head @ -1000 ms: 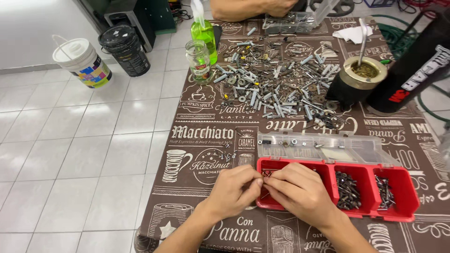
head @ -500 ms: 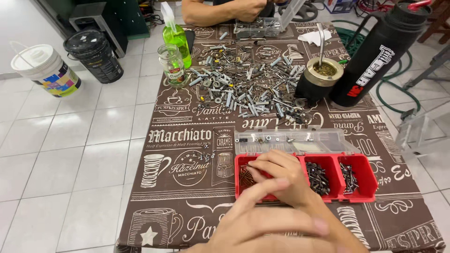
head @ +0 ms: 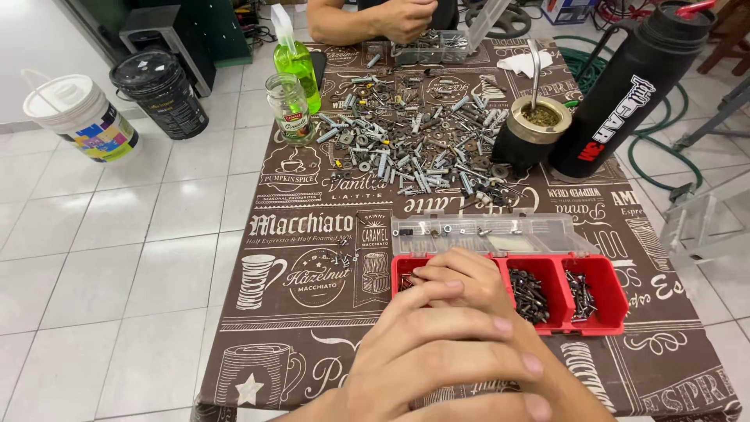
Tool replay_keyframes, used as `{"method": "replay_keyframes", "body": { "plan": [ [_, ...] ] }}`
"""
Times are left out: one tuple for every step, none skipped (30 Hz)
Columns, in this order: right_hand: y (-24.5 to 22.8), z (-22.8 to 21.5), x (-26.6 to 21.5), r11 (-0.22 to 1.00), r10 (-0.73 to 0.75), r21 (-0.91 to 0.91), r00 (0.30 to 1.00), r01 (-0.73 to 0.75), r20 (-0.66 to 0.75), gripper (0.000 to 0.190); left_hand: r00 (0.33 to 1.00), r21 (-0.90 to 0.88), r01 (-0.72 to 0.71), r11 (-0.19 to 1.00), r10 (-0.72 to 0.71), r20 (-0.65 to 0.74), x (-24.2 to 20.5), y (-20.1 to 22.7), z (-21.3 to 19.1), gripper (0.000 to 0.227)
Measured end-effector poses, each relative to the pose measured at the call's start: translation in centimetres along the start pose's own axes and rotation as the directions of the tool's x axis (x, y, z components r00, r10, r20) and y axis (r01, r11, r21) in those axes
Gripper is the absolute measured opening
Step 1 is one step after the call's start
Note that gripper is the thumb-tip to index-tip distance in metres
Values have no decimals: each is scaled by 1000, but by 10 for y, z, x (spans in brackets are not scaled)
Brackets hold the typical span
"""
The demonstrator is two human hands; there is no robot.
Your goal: The person sorts various screws and fasteners from a large pile on a table into a red compartmentalized organizer. They pick up individual screws and place them into specific sections of the organizer, continuing the sorting process for the duration of the video.
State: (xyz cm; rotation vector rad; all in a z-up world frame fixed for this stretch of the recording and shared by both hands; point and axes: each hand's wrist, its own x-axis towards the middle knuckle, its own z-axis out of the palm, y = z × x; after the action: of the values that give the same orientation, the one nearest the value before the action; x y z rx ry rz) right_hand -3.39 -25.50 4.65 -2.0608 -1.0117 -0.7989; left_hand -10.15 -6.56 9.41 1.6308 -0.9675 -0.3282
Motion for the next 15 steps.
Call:
{"method": "replay_keyframes", "body": {
  "plan": [
    [-2, -1, 1, 1000, 0, 0, 1000, 0, -1, 15, 1000, 1, 1, 1000, -1, 1, 21, -1, 13, 47],
    [-4, -2, 2, 1000, 12, 19, 1000, -12, 3, 16, 992, 405, 120, 907, -120, -25, 43, -3, 26, 38],
    [-5, -3, 3, 999, 23, 37, 1000, -23, 6, 18, 972, 734, 216, 644, -214, -98, 64, -4, 39, 29],
    [-5, -4, 4, 999, 24, 36, 1000, -25, 4, 18, 972, 735, 213, 644, -214, -94, 71, -4, 43, 29],
    [-5, -4, 4, 999, 12, 41, 1000, -12, 3, 17, 928, 960, 278, 46, -270, -256, 78, -5, 48, 21],
    [-6, -4, 4, 999, 0, 48, 1000, 0, 3, 17, 885, 787, 233, -571, -210, -415, 85, -5, 52, 22],
    [-6, -4, 4, 999, 4, 49, 1000, -4, 2, 17, 886, 788, 230, -571, -213, -413, 80, -3, 49, 22],
    [-5, -4, 3, 999, 1, 38, 1000, -2, 11, 16, 909, 791, 188, -582, -202, -365, 75, -2, 45, 23],
    [-5, -4, 3, 1000, -1, 26, 1000, 0, 21, 15, 929, 791, 147, -593, -191, -316, 71, 0, 42, 24],
    [-8, -5, 4, 1000, -3, 28, 1000, 2, 23, 15, 928, 791, 150, -593, -191, -319, 76, 2, 44, 24],
    [-10, -7, 5, 999, 34, 25, 999, -35, 32, 15, 914, 764, 199, -613, -165, -370, 81, 3, 46, 23],
    [-13, -8, 5, 997, 72, 22, 997, -73, 38, 16, 898, 735, 245, -632, -138, -418, 86, 5, 49, 23],
    [-11, -8, 5, 997, 71, 22, 997, -71, 38, 16, 897, 734, 246, -633, -137, -419, 80, 0, 48, 23],
    [-10, -7, 5, 998, 50, 30, 998, -51, 38, 17, 900, 887, 324, -329, -181, -396, 74, -4, 47, 24],
    [-8, -7, 4, 999, 29, 38, 999, -30, 38, 18, 908, 929, 371, 15, -214, -359, 69, -9, 46, 26]
  ]
}}
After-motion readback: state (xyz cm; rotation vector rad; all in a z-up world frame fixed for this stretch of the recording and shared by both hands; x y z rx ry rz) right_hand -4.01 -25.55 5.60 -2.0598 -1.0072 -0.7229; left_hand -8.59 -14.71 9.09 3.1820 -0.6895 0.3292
